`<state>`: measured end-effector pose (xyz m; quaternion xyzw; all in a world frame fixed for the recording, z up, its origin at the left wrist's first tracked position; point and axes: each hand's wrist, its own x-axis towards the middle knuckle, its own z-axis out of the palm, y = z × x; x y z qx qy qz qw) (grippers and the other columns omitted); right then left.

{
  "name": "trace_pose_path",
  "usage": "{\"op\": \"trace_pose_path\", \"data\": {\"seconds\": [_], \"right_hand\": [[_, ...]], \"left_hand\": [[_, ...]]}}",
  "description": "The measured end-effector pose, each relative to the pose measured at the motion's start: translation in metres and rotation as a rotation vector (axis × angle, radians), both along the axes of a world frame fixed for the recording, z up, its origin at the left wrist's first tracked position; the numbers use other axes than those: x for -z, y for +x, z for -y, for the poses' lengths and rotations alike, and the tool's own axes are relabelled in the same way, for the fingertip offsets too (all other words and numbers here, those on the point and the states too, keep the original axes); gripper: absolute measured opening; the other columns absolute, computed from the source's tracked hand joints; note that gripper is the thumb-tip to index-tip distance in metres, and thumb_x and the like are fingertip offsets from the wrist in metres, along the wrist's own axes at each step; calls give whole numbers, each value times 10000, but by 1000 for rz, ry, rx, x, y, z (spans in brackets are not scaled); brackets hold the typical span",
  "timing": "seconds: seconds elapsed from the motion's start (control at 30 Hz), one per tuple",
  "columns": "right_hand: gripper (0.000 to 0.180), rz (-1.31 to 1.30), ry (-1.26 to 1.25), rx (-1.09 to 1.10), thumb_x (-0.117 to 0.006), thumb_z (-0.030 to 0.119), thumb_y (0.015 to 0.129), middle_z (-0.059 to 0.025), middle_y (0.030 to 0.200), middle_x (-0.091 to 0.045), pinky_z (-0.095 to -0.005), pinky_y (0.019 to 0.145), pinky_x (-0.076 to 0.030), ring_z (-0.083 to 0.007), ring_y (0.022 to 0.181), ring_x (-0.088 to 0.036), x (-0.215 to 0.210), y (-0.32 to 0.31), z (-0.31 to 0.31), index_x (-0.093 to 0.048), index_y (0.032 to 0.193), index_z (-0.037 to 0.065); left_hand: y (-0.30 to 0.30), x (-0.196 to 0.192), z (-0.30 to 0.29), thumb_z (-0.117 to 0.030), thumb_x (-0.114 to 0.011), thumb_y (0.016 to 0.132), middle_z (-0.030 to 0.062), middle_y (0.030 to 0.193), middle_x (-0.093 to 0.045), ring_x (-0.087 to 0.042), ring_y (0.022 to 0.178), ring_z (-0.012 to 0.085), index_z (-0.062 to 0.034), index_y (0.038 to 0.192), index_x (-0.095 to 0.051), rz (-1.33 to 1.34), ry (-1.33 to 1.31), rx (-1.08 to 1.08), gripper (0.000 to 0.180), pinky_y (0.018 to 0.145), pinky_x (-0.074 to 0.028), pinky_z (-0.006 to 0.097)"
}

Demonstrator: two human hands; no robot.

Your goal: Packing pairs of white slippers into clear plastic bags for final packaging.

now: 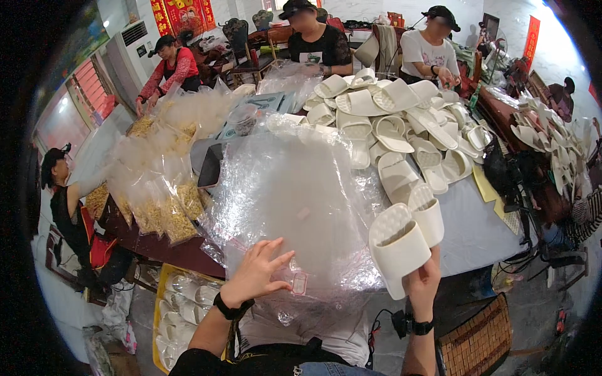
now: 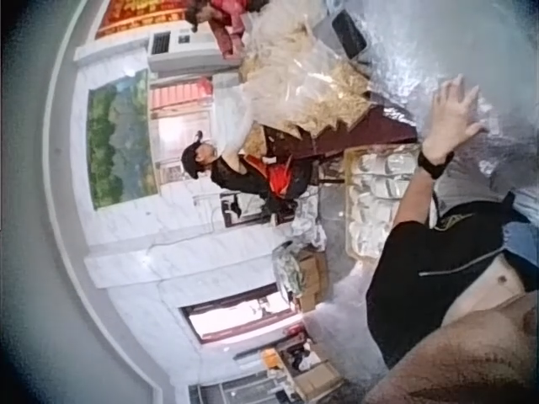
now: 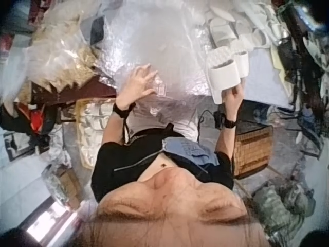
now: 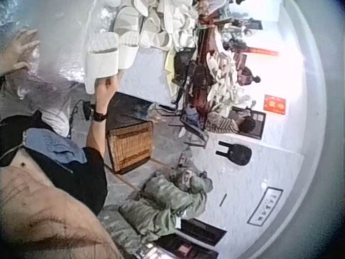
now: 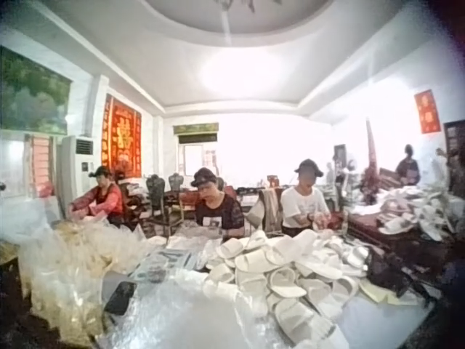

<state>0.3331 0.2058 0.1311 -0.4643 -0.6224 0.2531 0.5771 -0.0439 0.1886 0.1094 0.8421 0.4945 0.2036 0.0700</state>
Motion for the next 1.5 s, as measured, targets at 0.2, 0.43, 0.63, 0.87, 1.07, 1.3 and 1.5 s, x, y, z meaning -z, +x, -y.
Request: {"op": "trace_pose_path", "data": {"seconds": [0.2, 0.43, 0.63, 0.87, 1.07, 1.3, 1.5], "right_hand": [[240, 72, -30, 54, -606, 18, 940, -165, 1268, -586, -352, 976, -449, -299, 1162, -586, 18, -3, 25, -662, 1160, -57], [257, 66, -25, 44, -600, -45, 904, -165, 1298, -574, -334, 954, -465, -278, 1156, -601, 21, -12, 39, -654, 1153, -77], [314, -3, -127, -2, -629, -45, 899, -144, 1515, -458, -306, 1026, -435, -229, 1322, -520, 34, 2, 47, -643, 1208, -93], [251, 34, -49, 25, -595, -32, 934, -145, 1270, -563, -298, 890, -486, -221, 1093, -615, 33, -1, 46, -651, 1173, -84], [280, 14, -83, -1, -586, -36, 907, -154, 1267, -572, -304, 903, -486, -236, 1102, -615, 21, -2, 44, -652, 1175, -82], [275, 48, -59, 22, -591, -16, 936, -155, 1313, -563, -302, 897, -491, -221, 1128, -610, 23, 8, 52, -643, 1195, -91], [320, -4, -105, 79, -573, -40, 895, -160, 1381, -548, -304, 914, -489, -231, 1173, -604, 10, 7, 63, -643, 1202, -94]], "left_hand": [[3, 14, -9, -275, -817, 801, 214, 1466, -447, -473, 1224, 405, -78, 1382, -587, 26, -47, -135, 655, 1035, -455, 461], [-1, 26, -26, -99, -725, 841, 181, 1269, -631, -578, 1118, 371, -30, 1227, -655, 205, 11, -104, 398, 970, -499, 440], [1, 29, -39, 29, -609, 862, 182, 978, -719, -676, 836, 357, -2, 1145, -665, 515, 68, -64, 290, 756, -545, 375], [4, 28, -43, 117, -490, 867, 109, 814, -629, -651, 749, 168, -5, 928, -538, 824, -74, -262, 145, 675, -516, 297], [7, 26, -46, 125, -545, 871, 54, 973, -520, -604, 872, 120, -38, 1057, -450, 1022, -58, -208, 265, 752, -513, 278], [29, 14, -48, 119, -584, 833, 136, 1039, -529, -625, 933, 235, -17, 1278, -450, 690, 99, -80, 485, 828, -522, 348], [49, 19, -49, 42, -575, 867, 210, 1065, -634, -660, 957, 375, -31, 1420, -406, 565, -65, 33, 583, 833, -525, 421]]}}
